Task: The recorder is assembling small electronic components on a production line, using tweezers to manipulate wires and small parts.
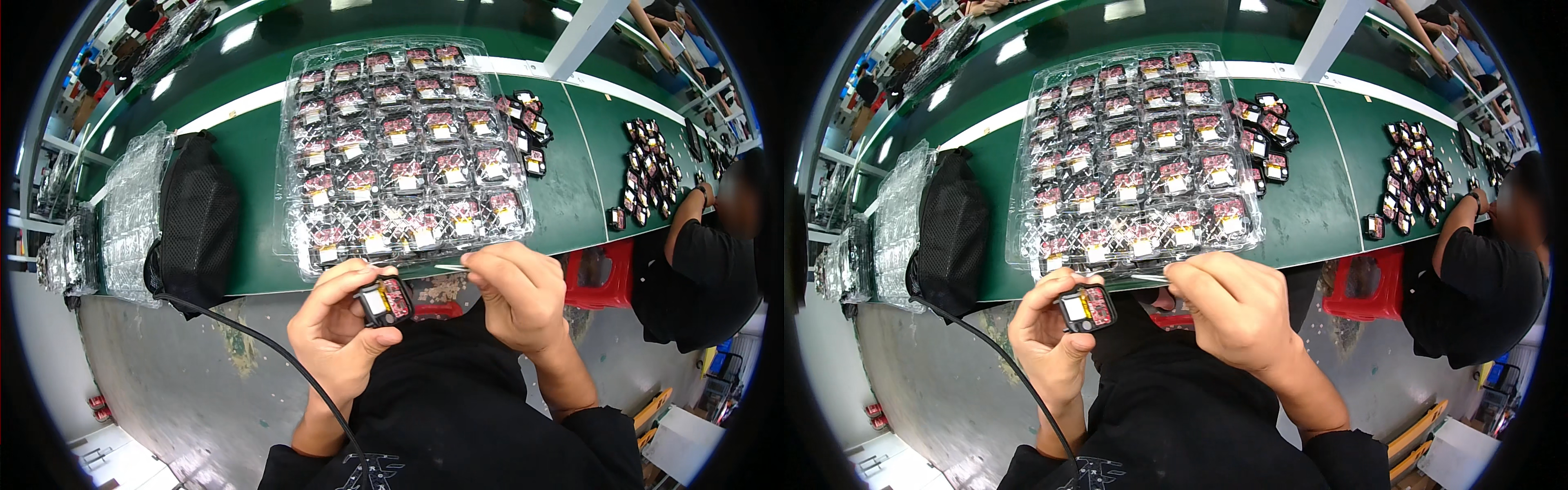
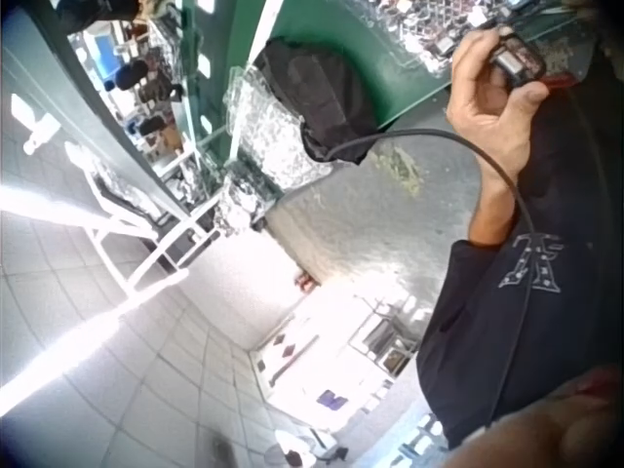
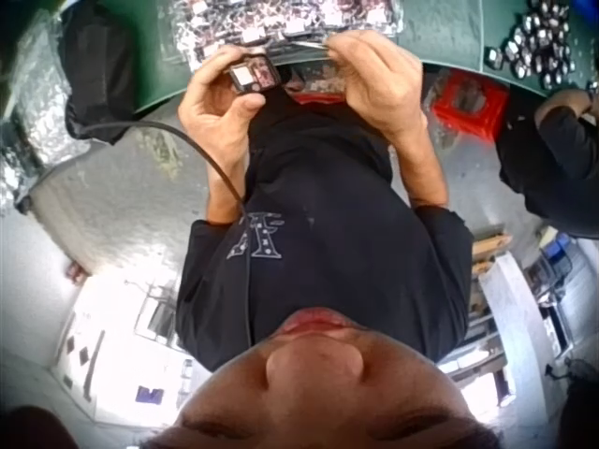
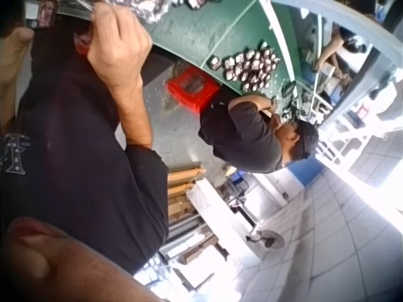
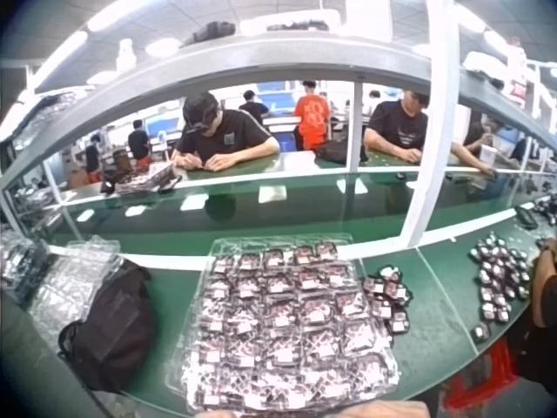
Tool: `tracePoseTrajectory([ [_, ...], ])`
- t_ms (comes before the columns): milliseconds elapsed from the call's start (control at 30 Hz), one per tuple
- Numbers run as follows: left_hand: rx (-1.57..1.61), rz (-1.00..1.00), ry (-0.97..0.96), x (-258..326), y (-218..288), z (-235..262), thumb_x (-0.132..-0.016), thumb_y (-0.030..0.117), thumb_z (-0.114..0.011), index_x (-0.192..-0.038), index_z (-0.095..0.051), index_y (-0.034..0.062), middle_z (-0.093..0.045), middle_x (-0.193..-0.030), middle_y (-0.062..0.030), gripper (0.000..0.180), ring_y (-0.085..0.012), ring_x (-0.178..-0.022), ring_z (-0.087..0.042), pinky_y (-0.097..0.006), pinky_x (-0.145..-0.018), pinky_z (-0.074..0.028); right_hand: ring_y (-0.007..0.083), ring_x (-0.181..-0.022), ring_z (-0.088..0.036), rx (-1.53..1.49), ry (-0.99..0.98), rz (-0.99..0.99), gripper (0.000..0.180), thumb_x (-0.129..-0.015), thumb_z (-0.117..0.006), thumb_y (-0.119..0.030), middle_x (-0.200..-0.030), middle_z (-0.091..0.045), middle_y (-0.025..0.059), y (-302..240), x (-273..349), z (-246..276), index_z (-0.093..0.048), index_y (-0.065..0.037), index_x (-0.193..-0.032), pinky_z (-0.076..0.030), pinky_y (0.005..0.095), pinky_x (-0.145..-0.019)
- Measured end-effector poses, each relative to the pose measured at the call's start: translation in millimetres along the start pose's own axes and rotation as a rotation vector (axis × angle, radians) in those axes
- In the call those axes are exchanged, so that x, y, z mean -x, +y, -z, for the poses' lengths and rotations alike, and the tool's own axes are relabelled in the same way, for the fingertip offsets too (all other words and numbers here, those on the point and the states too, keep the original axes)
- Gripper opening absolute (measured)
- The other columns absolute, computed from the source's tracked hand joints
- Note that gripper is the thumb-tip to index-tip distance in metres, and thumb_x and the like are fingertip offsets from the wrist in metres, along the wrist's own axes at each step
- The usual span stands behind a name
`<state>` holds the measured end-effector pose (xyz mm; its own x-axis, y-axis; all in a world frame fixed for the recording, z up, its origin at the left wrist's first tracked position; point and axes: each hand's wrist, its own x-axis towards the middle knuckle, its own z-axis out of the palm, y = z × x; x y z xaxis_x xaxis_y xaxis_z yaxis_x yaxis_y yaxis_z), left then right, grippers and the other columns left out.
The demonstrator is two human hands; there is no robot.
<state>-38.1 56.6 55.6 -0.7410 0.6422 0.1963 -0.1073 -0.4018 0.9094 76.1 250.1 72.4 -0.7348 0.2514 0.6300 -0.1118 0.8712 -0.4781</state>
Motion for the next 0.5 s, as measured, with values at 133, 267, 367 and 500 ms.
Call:
tracePoseTrajectory([
  [133,-0.383,-0.273,0.177,-8.8,4.0,18.9,-0.080,0.011,-0.089,-0.130,-0.058,-0.0055,-0.053,-0.133,-0.0159,0.062,-0.0285,-0.123,-0.062,-0.039,-0.106,-0.051,0.0193,-0.064,-0.066,0.189,-0.065,-0.046,0.025,-0.073,-0.080,-0.004,-0.090,-0.067,0.0059,-10.2,-5.2,5.6,-0.072,-0.004,-0.098,-0.051,0.0314,-0.052],
  [267,-0.760,-0.369,0.286,-24.5,1.0,28.4,-0.083,-0.001,-0.083,-0.127,-0.059,-0.0022,-0.054,-0.132,-0.0142,0.050,-0.0304,-0.130,-0.058,-0.041,-0.111,-0.047,0.0189,-0.062,-0.065,0.340,-0.171,-0.104,0.024,-0.075,-0.082,-0.010,-0.099,-0.067,0.0061,-2.5,1.2,6.6,-0.074,-0.007,-0.098,-0.050,0.0309,-0.052],
  [367,-0.988,-0.350,0.274,-29.1,-2.1,27.1,-0.081,-0.005,-0.083,-0.124,-0.060,-0.0022,-0.055,-0.130,-0.0142,0.048,-0.0311,-0.130,-0.057,-0.042,-0.113,-0.045,0.0189,-0.061,-0.065,0.337,-0.150,-0.056,0.024,-0.074,-0.082,-0.009,-0.102,-0.067,0.0063,6.5,7.2,10.5,-0.074,-0.008,-0.097,-0.050,0.0315,-0.051],
  [500,-1.069,-0.294,0.296,-20.2,-4.2,19.6,-0.078,0.000,-0.086,-0.108,-0.064,0.0024,-0.058,-0.123,-0.0127,0.037,-0.0354,-0.132,-0.056,-0.044,-0.109,-0.044,0.0195,-0.061,-0.065,0.327,-0.157,-0.092,0.024,-0.074,-0.081,-0.007,-0.102,-0.067,0.0067,6.9,5.2,15.2,-0.074,-0.008,-0.097,-0.050,0.0323,-0.051],
])
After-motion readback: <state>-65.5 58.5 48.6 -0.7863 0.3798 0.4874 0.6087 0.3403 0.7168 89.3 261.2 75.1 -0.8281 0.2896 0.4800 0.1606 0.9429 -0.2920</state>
